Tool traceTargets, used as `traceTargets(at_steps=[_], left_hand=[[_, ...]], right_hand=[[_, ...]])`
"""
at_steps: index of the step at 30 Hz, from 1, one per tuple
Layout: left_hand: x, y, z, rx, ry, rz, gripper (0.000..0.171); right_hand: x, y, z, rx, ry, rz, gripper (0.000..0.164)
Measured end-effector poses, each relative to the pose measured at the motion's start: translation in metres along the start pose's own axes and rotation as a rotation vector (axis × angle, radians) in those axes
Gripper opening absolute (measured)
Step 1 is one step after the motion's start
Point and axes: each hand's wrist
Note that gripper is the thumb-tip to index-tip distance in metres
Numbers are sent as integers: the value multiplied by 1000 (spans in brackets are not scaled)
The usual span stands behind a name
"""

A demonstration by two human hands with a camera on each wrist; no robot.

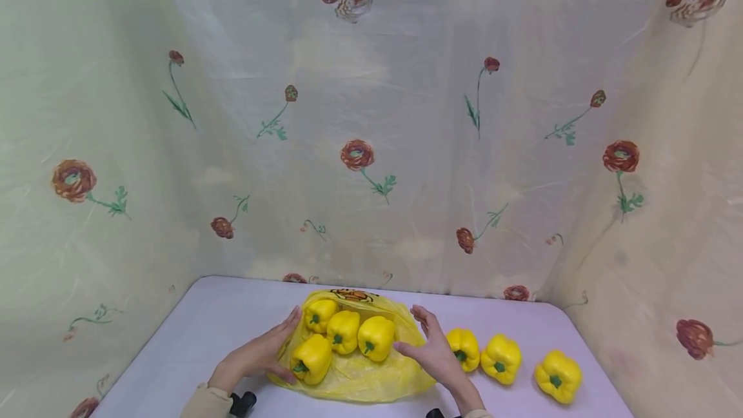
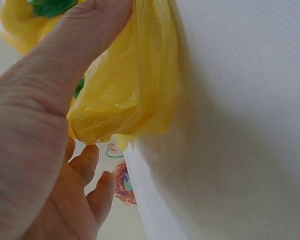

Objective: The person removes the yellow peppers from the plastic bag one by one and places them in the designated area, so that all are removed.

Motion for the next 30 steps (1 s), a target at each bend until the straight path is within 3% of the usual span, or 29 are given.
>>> traceTargets(at_steps=[6,15,30], left_hand=[[-1,2,-1,8,2,-6,131],[-1,3,0,7,-10,-4,131],[1,2,0,15,-11,7,131]], right_hand=[[4,-7,-8,-11,-2,19,88],[9,-10,-23,-59,5,-15,93],[18,-6,-42,-35,35,-17,96]])
Point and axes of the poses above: each hand's wrist, its own x-axis towards the middle knuckle, its own z-axis out of the back of the hand, y = z × x, and after that the axes turned 15 degrees about -y, right-handed
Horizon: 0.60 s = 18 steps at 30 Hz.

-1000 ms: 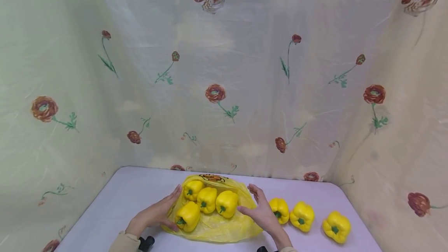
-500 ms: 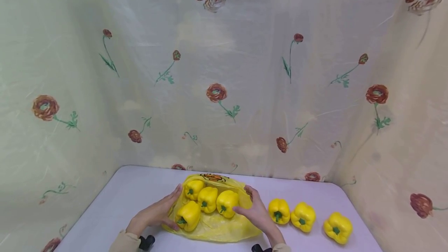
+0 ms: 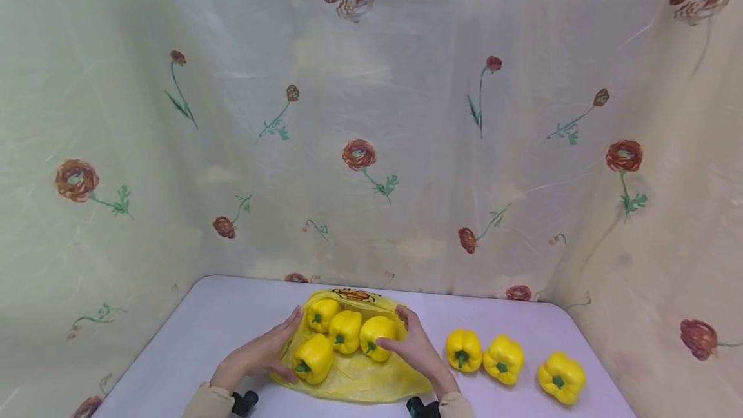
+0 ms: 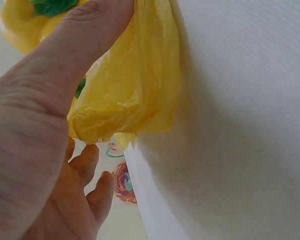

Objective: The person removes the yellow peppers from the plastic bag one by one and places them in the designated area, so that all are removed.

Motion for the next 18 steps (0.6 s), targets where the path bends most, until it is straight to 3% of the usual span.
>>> traceTargets(at_steps=[11,18], left_hand=[[0,-1,0,11,-4,-4,130],[-1,0,-2,8,-2,-2,131]], right_hand=[[8,-17,-14,67,9,-35,93],[8,-27,-22,61,-27,-43,91]])
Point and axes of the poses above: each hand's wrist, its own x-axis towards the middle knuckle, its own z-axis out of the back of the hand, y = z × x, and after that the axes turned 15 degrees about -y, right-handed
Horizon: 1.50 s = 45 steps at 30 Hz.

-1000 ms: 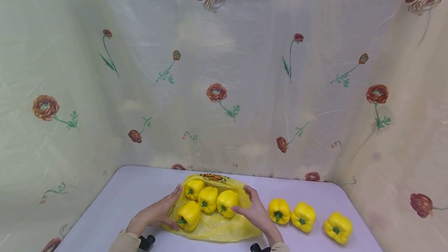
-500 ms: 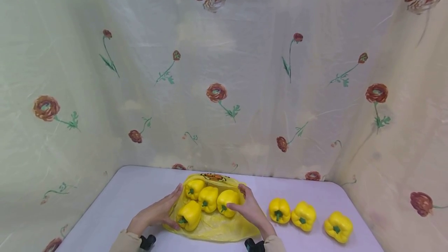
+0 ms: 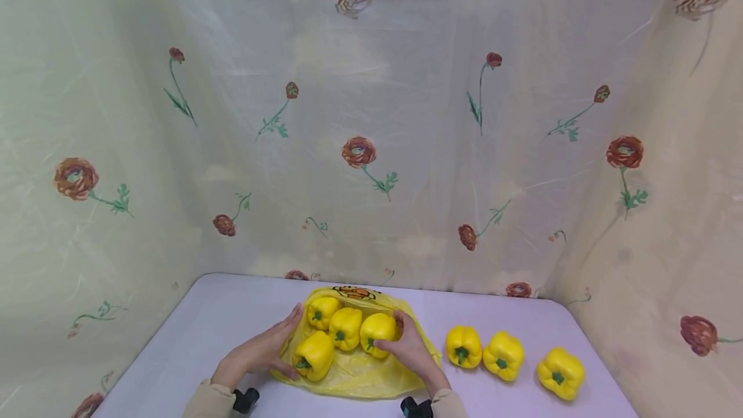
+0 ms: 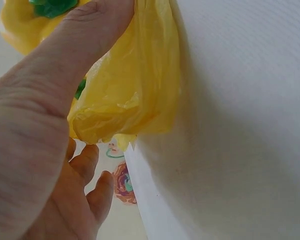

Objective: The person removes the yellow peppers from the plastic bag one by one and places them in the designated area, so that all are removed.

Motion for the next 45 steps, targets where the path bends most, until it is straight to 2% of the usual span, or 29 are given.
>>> traceTargets(at_steps=[6,19,29,45], left_hand=[[-1,-1,-1,-16,-3,6,131],[-2,-3,1,-11,-7,-10,130],[0,-1,0,-9,3,2,131],[-1,-3,3,-23,7,18,132]], right_hand=[[1,-6,-7,-37,-14,-26,93],[1,-9,-10,-88,-3,-48,98],[-1,-10,-11,-85,-23,-53,95],[-9,16,-3,-26,-51,33,87]])
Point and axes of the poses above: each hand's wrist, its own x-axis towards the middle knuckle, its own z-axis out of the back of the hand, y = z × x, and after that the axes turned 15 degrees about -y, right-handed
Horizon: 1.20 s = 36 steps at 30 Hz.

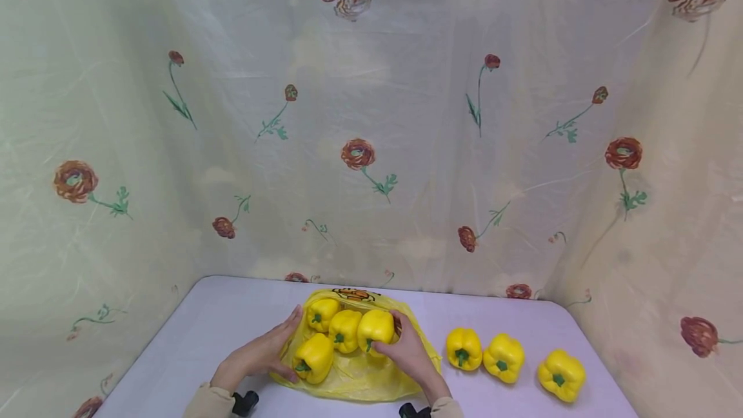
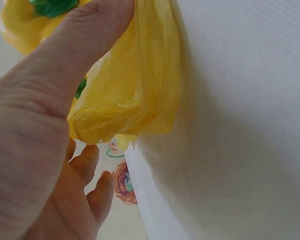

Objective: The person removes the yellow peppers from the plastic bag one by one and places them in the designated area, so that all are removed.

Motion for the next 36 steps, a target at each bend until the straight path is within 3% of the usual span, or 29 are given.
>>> traceTargets(at_steps=[10,22,36], left_hand=[[1,1,0,16,-4,-15,132],[2,2,-3,17,-1,-9,133],[2,2,-2,36,-3,-37,133]], right_hand=[[-7,18,11,24,-11,48,86],[-11,17,17,-2,-10,59,87],[-17,26,59,-44,6,54,87]])
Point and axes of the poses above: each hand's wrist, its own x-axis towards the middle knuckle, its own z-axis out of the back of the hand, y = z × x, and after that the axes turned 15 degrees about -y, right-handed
